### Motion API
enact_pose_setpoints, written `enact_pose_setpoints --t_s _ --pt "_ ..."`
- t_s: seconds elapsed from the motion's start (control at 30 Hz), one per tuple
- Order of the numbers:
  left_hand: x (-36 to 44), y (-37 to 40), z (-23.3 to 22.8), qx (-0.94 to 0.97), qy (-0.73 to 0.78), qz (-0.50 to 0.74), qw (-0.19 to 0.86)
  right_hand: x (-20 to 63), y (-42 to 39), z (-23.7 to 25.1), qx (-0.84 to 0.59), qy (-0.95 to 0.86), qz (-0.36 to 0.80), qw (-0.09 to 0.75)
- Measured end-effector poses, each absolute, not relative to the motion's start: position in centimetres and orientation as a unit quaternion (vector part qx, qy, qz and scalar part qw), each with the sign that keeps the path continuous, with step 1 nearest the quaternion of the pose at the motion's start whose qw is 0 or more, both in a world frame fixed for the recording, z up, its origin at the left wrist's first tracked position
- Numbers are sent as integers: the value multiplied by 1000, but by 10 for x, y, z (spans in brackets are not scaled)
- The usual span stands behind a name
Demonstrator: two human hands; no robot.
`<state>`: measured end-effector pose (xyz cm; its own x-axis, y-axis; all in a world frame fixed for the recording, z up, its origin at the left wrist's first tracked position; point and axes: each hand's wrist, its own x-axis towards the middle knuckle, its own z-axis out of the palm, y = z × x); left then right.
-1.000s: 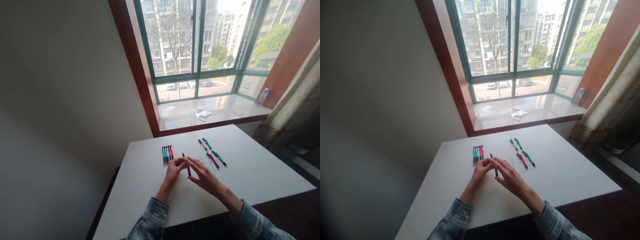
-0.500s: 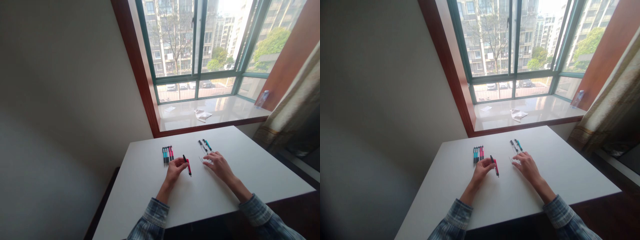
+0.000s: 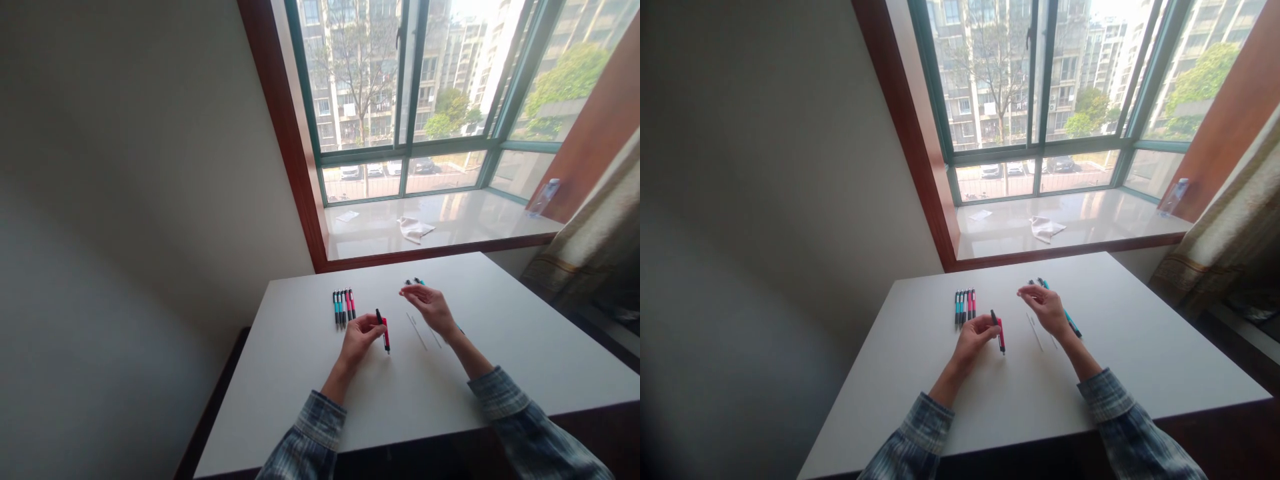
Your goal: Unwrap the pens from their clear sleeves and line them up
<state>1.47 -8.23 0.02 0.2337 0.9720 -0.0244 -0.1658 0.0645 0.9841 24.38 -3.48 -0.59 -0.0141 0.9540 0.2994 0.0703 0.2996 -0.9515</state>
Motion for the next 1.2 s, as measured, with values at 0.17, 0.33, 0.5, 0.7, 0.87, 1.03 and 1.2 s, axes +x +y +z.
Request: enact_pose_setpoints --t_s 0.17,0.33,0.5,0.7,0.87,1.03,1.2 --pt "15 -80 0 497 416 461 607 239 -25 -32 -479 -543 392 567" --pt "16 -77 1 504 420 455 602 239 -28 -36 -487 -536 387 571" --pt "17 -75 0 503 426 449 603 238 -28 -33 -484 -497 412 590" --pt "20 -74 -1 507 425 448 601 237 -30 -29 -469 -484 453 584" --pt "20 -74 -1 510 431 447 595 236 -32 -27 -456 -466 482 585" --pt "22 -75 1 513 432 447 592 235 -36 -24 -442 -513 474 564" --pt "23 -76 5 525 436 444 581 229 -41 -18 -411 -550 487 540"
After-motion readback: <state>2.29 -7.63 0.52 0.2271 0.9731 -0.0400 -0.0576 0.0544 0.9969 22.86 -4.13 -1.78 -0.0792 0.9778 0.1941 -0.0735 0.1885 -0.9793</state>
